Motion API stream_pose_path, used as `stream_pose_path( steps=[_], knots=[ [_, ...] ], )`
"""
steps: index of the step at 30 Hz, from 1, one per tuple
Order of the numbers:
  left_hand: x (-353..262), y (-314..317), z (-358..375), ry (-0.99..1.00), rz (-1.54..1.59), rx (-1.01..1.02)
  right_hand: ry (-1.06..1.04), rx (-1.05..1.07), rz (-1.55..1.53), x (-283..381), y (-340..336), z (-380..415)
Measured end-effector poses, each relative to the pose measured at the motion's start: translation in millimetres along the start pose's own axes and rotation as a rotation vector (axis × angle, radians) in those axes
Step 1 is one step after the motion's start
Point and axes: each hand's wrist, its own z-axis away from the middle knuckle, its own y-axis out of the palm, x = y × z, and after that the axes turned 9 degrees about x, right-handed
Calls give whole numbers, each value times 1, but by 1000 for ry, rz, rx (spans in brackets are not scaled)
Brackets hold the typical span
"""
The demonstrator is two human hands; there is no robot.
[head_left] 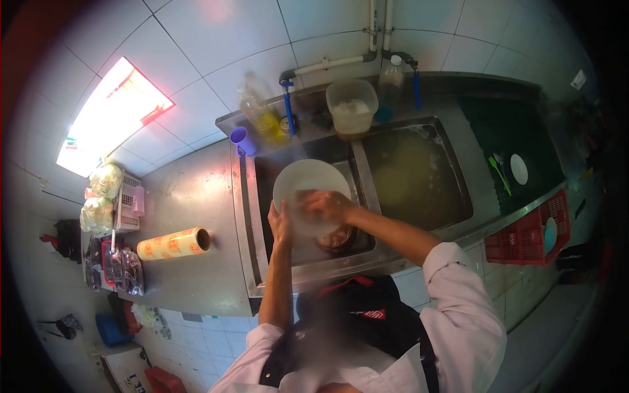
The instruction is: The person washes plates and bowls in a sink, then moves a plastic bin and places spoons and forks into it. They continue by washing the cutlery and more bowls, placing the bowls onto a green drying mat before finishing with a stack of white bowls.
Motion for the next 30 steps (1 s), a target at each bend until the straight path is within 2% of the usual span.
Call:
stream_pose_path(
  steps=[2, 3, 4, 6, 8, 9, 10, 11, 12, 14, 15, 18, 20, 21, 22, 24, 26, 27, 28, 30],
  knots=[
    [-10, 6, 6, 33, -27, -85, 189, 214, -76, 0, -14, -3],
    [-9, 8, 6, 31, -28, -86, 291, 16, -26, -12, -3, -6],
    [-5, 12, 6, 70, -138, -101, 296, 18, -28, -5, 2, -10],
    [-4, 19, 2, 117, -246, -114, 198, -275, -231, 13, 13, -22],
    [-9, 21, 1, 82, -211, -205, 261, -233, -217, 41, 20, -14],
    [-21, 29, 3, 65, -260, -376, 296, -107, -171, 45, 15, -4],
    [-29, 31, 3, 67, -260, -377, 330, 21, -122, 44, 10, 5],
    [-34, 33, 4, 127, -335, -342, 387, 60, -46, 30, 13, 12],
    [-35, 34, 8, 180, -411, -310, 389, 70, -51, 26, 18, 13],
    [-34, 41, 10, 162, -484, -357, 608, -125, -141, 19, 30, 10],
    [-31, 42, 5, 153, -441, -354, 488, -35, -115, 30, 35, 11],
    [-18, 40, 4, 115, -350, -309, 407, -25, -26, 35, 31, 13],
    [-8, 36, 12, 87, -306, -280, 473, -100, -110, 1, 37, 7],
    [-3, 41, 11, 76, -344, -292, 548, -228, -8, -16, 36, 0],
    [4, 46, 10, 66, -381, -301, 622, -358, 96, -21, 33, -4],
    [9, 51, 8, 59, -391, -275, 632, -422, 46, -12, 37, -13],
    [7, 48, 7, 29, -216, -302, 257, -185, 78, 12, 37, -7],
    [6, 47, 5, 12, -129, -315, 231, -59, 128, 11, 33, 1],
    [4, 43, 6, 6, -131, -310, 239, -61, 125, 0, 35, 2],
    [2, 42, 7, 8, -261, -267, 661, -117, -113, -24, 25, -3]
  ],
)
